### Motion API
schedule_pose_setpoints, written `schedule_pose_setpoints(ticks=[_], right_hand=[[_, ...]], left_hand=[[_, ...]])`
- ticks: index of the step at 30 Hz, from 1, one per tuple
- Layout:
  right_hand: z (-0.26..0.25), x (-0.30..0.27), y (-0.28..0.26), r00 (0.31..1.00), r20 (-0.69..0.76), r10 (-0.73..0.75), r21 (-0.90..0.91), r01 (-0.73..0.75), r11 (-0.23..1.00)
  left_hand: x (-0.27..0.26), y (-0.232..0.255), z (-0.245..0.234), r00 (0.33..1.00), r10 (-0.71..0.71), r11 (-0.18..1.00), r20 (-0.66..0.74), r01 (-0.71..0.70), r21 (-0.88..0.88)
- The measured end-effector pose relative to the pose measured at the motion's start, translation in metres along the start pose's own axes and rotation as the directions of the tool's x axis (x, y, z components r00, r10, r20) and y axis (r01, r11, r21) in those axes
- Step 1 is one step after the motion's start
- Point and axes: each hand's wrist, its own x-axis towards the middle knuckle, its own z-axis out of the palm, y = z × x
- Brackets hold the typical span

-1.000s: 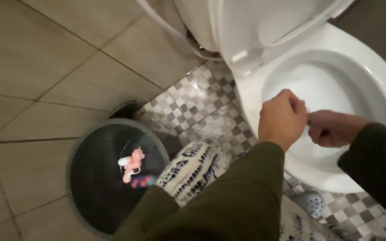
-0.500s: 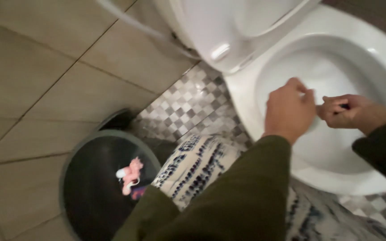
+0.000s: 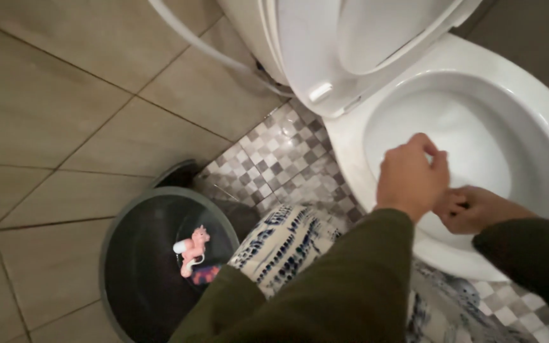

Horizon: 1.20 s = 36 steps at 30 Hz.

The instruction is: The person wipes the toilet seat, lid, and tank with a sponge, then scrubs the inside of the bowl with a toilet brush. The person handles the sponge and brush to clean multiple surfaces of the toilet.

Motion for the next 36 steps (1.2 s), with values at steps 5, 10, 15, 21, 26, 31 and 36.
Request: schedule_pose_setpoints(ticks=[5,10,15,21,26,31,36], right_hand=[[-0.026,0.063,0.042,0.985,-0.022,-0.172,-0.096,0.169,0.981],[-0.03,0.071,0.04,0.992,0.014,-0.129,0.411,0.112,0.905],[-0.031,0.177,0.102,0.899,0.313,0.305,0.838,-0.413,0.358],[-0.038,0.146,0.144,0.927,0.213,0.308,0.024,-0.32,0.947],[-0.001,0.085,0.12,0.903,0.084,0.421,-0.057,-0.417,0.907],[-0.014,0.0,0.07,0.866,0.026,0.499,-0.674,-0.353,0.649],[-0.027,-0.092,0.054,0.956,-0.236,0.173,-0.612,-0.285,0.738]], left_hand=[[-0.003,0.003,-0.017,0.993,-0.112,0.993,0.043,0.113,-0.027],[-0.003,-0.003,-0.014,0.99,-0.113,0.992,0.08,0.117,-0.051],[0.008,-0.015,-0.019,0.998,-0.067,0.996,0.011,0.068,-0.056],[0.013,-0.023,-0.008,1.0,-0.024,0.999,-0.019,0.023,-0.023],[0.005,-0.005,-0.012,0.985,-0.148,0.988,0.085,0.151,-0.027],[-0.015,0.042,-0.012,0.992,-0.123,0.99,0.031,0.124,-0.061],[-0.039,0.087,-0.005,0.978,-0.197,0.979,0.063,0.2,-0.044]])
